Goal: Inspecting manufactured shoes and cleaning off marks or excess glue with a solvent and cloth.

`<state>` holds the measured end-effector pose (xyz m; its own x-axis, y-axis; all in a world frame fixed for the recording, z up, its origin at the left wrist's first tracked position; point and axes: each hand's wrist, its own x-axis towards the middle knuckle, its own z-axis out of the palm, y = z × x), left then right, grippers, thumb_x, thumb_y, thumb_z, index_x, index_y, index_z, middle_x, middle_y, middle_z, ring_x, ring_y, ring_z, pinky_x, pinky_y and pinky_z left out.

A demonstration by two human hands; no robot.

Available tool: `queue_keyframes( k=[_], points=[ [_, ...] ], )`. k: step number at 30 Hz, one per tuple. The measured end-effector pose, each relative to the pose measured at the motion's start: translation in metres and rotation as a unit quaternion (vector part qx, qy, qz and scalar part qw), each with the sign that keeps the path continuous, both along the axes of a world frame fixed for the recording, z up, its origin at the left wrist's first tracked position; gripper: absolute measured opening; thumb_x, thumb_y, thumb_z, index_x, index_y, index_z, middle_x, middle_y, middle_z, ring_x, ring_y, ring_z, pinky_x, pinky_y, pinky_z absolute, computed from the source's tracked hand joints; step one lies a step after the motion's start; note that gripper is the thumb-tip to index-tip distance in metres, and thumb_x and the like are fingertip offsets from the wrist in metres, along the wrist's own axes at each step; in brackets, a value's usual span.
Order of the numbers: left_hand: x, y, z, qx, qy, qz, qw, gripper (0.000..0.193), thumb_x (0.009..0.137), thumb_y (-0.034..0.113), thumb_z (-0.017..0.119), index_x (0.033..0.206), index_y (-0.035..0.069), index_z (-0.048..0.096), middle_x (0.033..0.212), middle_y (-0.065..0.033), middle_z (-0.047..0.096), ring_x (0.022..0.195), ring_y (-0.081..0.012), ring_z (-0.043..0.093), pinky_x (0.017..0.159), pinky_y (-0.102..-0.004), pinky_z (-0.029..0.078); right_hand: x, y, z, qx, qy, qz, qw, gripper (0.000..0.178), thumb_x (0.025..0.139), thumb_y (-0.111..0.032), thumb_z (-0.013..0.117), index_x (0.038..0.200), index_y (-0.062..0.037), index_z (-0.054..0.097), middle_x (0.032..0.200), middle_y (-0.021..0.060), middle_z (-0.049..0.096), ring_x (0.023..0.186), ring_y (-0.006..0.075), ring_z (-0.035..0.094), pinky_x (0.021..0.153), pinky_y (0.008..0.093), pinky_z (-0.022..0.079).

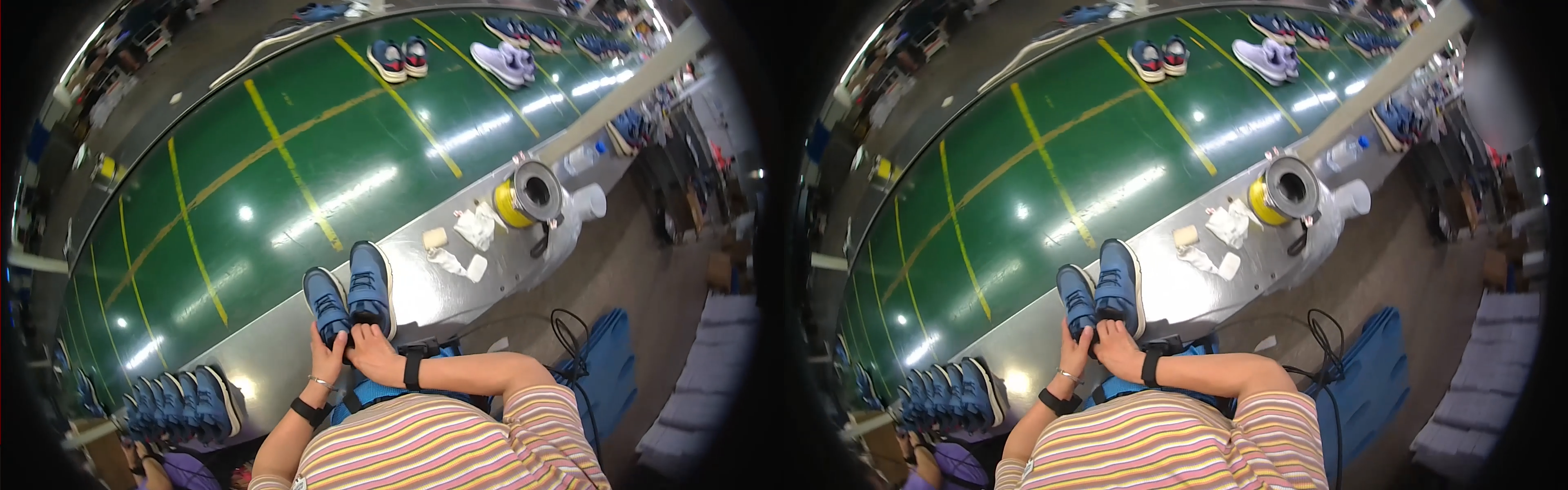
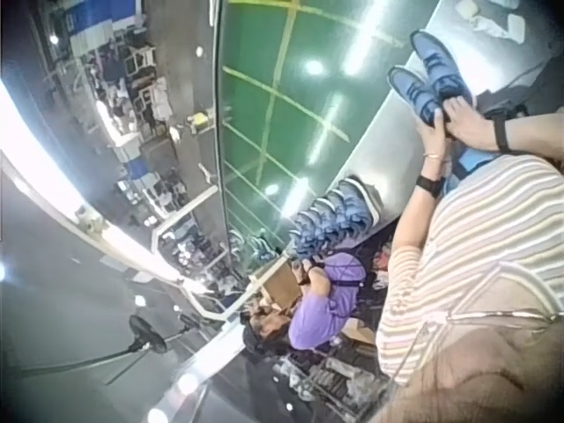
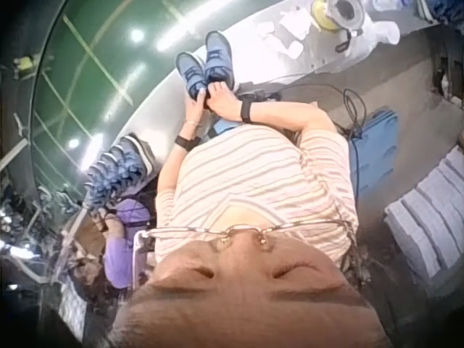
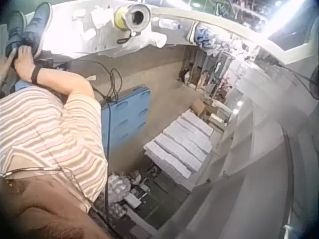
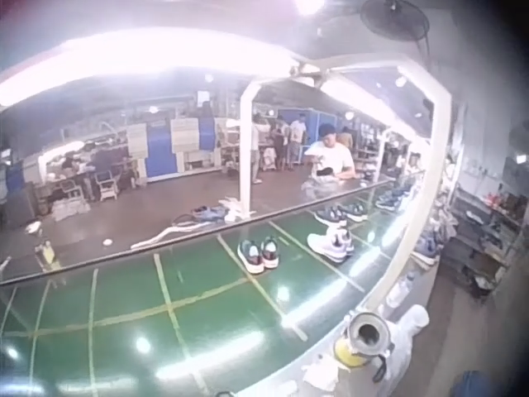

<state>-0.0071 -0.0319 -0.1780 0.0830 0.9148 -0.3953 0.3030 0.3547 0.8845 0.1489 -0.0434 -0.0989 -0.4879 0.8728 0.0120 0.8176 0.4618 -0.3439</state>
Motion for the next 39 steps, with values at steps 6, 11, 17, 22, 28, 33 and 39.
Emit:
queue_keyframes(
  k=[6,11,17,22,28,33,39],
  points=[
    [0.012,0.01,0.036,-0.06,-0.067,-0.03,0.995,0.065,0.088,0.024,0.052,0.134,-0.002,0.015,0.111,-0.0147,0.048,0.095,-0.0183,0.05,0.081,-0.0282,0.043,0.005,0.002,-0.001,0.001,-0.042,-0.035,0.999,0.021,0.07,-0.018,0.052,0.071,-0.0022,0.065,0.084,0.0143,0.049,0.084,0.0265,0.045,0.071,0.0345,0.032],
    [-0.002,0.011,0.039,-0.086,0.0,-0.029,0.996,0.069,0.086,0.022,0.056,0.134,-0.003,0.013,0.114,-0.0146,0.047,0.097,-0.0182,0.05,0.084,-0.0277,0.043,0.011,0.006,-0.002,-0.039,0.104,-0.05,0.993,0.016,0.072,-0.018,0.051,0.069,-0.007,0.063,0.082,0.0155,0.051,0.086,0.0282,0.046,0.074,0.0376,0.033],
    [0.004,0.004,0.053,-0.084,0.016,0.034,0.996,0.059,0.086,0.028,0.054,0.132,0.001,0.028,0.117,-0.0199,0.044,0.103,-0.0248,0.05,0.083,-0.032,0.044,0.068,0.054,0.026,-0.182,0.072,0.055,0.979,0.037,0.067,-0.041,0.065,0.093,-0.0134,0.064,0.076,0.0159,0.053,0.083,0.0328,0.052,0.074,0.041,0.034],
    [-0.048,-0.011,0.049,-0.041,-0.031,0.129,0.99,0.037,0.086,0.017,0.053,0.12,0.005,0.045,0.113,-0.0093,0.047,0.095,-0.0145,0.05,0.075,-0.0259,0.046,0.058,0.206,0.06,-0.172,0.016,0.095,0.98,0.044,0.068,-0.05,0.062,0.092,-0.0133,0.064,0.078,0.0141,0.061,0.08,0.0303,0.057,0.073,0.0429,0.037],
    [-0.093,-0.011,0.116,0.052,0.219,0.215,0.95,0.032,0.076,0.011,0.06,0.107,0.007,0.055,0.093,-0.0131,0.05,0.082,-0.0232,0.052,0.072,-0.0319,0.045,0.068,0.435,0.037,-0.016,-0.121,-0.065,0.99,0.037,0.065,-0.028,0.068,0.093,-0.005,0.062,0.089,0.0147,0.063,0.082,0.0296,0.06,0.071,0.0385,0.046],
    [-0.177,-0.059,0.12,-0.029,0.511,0.287,0.809,0.042,0.062,0.013,0.07,0.103,0.012,0.057,0.105,-0.0134,0.046,0.099,-0.0301,0.044,0.085,-0.0392,0.037,0.125,0.551,-0.072,0.019,-0.202,-0.126,0.971,0.064,0.06,-0.021,0.069,0.118,-0.01,0.047,0.114,0.0267,0.044,0.103,0.0431,0.046,0.087,0.0447,0.039],
    [-0.271,-0.098,0.117,-0.27,0.604,-0.052,0.748,0.06,0.056,0.033,0.074,0.112,0.02,0.057,0.128,-0.0173,0.032,0.126,-0.0326,0.022,0.102,-0.0582,0.009,0.087,0.459,-0.016,0.09,0.026,0.041,0.995,0.053,0.063,-0.003,0.066,0.112,-0.0046,0.047,0.109,0.0207,0.046,0.103,0.0367,0.045,0.091,0.041,0.035]
  ],
)
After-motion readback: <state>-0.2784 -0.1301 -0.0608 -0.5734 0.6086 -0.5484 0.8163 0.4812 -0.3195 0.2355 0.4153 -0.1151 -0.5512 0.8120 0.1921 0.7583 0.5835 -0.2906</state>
